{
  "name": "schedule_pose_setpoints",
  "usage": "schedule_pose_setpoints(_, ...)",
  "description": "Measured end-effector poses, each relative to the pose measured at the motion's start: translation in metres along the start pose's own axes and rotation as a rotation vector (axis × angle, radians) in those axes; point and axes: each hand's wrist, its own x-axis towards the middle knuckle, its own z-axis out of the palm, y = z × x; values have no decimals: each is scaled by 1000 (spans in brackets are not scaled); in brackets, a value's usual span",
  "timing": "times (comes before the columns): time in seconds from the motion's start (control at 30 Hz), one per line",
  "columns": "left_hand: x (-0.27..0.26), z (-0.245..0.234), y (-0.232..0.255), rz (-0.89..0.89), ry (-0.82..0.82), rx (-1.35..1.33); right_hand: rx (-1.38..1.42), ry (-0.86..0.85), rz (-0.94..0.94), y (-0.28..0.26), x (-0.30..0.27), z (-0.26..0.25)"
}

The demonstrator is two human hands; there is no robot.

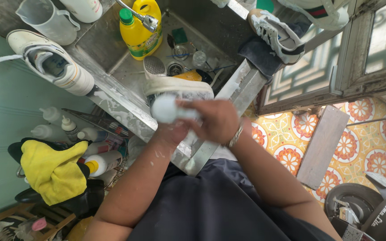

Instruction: The person cleans a white sneaker by pouring liquid into it and scrubbing the sole and upper with a brush. They rinse the shoe under a running tap and then scrub a shoe insole with the brush. The person handles the shoe and insole individually during the process.

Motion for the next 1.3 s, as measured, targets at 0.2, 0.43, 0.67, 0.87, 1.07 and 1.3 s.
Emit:
schedule_pose_setpoints(0.2, -3, 20, 18, 289, -119, 766, -65, 7, 60, 16, 4, -9)
schedule_pose_setpoints(0.43, 3, 57, 45, -90, -20, -297, 86, 64, 90, 23, -14, 6)
schedule_pose_setpoints(0.67, -7, 62, 48, 6, -1, -40, 135, 42, 257, 14, -34, 18)
schedule_pose_setpoints(0.87, -39, 69, 66, 773, -156, 1556, 66, 203, 486, 56, -30, 3)
schedule_pose_setpoints(1.07, -35, 66, 66, 621, -65, 1372, -140, -70, 449, 22, -54, 17)
schedule_pose_setpoints(1.3, -44, 54, 65, 590, -46, 1362, 54, 185, 352, 26, -53, 36)
